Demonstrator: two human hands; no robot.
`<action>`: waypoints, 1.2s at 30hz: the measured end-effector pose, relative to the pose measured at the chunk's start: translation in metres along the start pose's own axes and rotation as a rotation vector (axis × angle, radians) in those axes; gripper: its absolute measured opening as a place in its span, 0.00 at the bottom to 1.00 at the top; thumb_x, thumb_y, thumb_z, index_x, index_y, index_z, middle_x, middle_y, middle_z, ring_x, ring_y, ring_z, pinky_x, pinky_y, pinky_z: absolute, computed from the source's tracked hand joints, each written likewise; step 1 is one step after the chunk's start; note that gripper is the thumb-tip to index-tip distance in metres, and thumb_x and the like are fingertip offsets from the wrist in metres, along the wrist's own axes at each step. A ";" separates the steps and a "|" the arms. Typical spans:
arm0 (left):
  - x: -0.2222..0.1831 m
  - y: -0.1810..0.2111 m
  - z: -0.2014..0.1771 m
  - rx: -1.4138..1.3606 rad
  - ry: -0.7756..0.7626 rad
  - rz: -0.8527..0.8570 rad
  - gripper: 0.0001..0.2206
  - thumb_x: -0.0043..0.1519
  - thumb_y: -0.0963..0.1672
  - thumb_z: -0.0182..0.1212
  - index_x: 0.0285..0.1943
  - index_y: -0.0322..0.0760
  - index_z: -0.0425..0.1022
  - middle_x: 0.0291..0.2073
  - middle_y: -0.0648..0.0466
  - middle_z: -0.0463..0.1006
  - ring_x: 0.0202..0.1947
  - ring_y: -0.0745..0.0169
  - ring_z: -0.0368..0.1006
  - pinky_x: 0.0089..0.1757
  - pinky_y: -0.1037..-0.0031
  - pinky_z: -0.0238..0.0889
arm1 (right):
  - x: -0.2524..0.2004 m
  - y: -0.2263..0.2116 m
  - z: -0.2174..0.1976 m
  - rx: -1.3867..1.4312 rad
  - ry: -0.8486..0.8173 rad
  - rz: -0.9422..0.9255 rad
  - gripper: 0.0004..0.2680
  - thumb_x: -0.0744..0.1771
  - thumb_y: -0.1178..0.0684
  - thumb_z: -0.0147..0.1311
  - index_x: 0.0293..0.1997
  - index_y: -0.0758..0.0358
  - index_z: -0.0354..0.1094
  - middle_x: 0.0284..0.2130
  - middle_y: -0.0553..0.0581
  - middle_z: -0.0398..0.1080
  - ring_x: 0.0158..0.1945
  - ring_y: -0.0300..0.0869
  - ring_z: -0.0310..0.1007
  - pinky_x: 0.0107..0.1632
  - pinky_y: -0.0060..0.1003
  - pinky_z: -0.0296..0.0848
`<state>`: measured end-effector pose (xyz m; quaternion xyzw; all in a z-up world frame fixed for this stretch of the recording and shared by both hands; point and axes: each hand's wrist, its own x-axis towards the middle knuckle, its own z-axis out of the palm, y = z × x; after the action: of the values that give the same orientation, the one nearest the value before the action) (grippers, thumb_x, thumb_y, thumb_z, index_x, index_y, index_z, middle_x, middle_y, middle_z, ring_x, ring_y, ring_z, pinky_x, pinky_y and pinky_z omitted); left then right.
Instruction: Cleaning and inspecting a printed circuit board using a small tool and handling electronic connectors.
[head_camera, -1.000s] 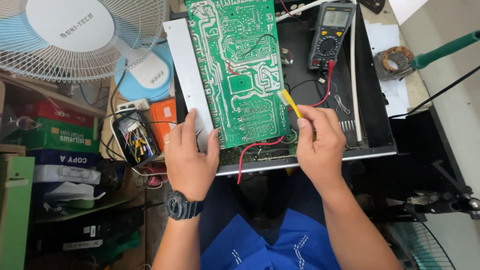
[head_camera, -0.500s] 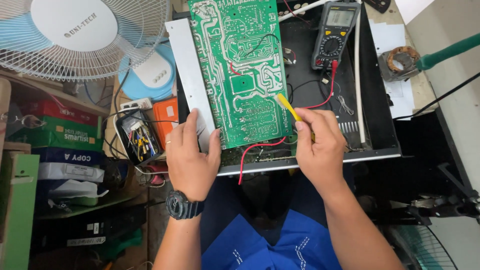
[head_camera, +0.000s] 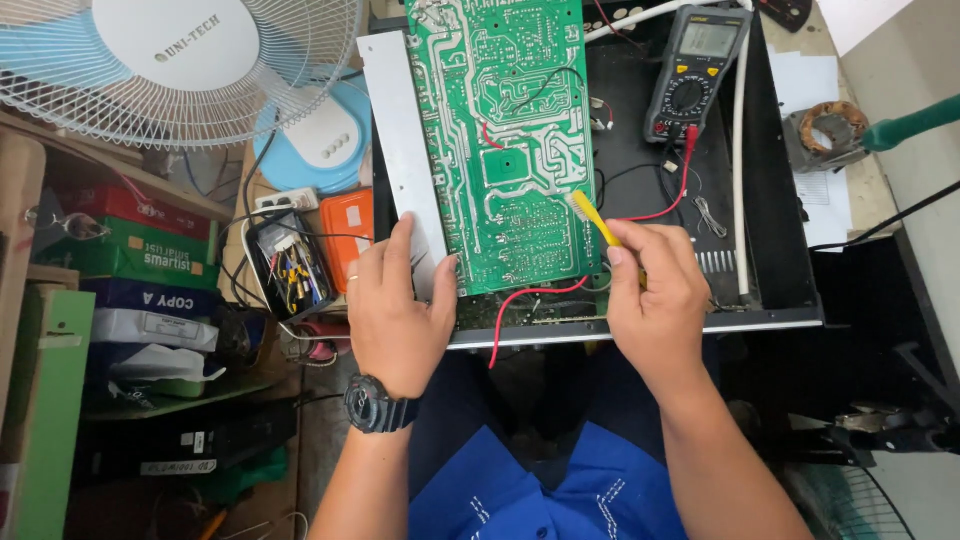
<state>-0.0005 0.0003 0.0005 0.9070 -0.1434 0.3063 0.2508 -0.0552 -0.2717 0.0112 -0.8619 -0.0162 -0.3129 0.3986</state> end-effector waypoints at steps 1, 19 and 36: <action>0.000 0.000 0.000 0.000 0.001 -0.001 0.28 0.67 0.47 0.81 0.75 0.29 0.81 0.48 0.40 0.83 0.45 0.35 0.81 0.46 0.49 0.78 | 0.000 0.000 0.000 0.000 -0.001 -0.001 0.09 0.77 0.63 0.57 0.63 0.71 0.81 0.47 0.65 0.75 0.49 0.63 0.83 0.51 0.50 0.84; 0.000 0.003 -0.003 -0.020 0.009 -0.024 0.27 0.68 0.47 0.79 0.75 0.30 0.81 0.47 0.42 0.82 0.48 0.38 0.81 0.48 0.51 0.79 | -0.001 0.003 0.005 -0.074 -0.070 -0.030 0.09 0.76 0.65 0.61 0.63 0.70 0.84 0.46 0.65 0.76 0.50 0.65 0.84 0.50 0.51 0.83; -0.004 0.004 -0.006 -0.054 -0.106 -0.092 0.27 0.75 0.50 0.72 0.81 0.36 0.74 0.57 0.42 0.80 0.49 0.34 0.77 0.48 0.48 0.75 | 0.039 0.001 -0.003 -0.605 -0.747 -0.153 0.24 0.70 0.49 0.58 0.79 0.30 0.72 0.33 0.48 0.68 0.32 0.58 0.79 0.30 0.59 0.79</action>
<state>-0.0078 0.0012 0.0038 0.9205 -0.1227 0.2421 0.2813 -0.0257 -0.2833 0.0335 -0.9889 -0.1295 -0.0012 0.0728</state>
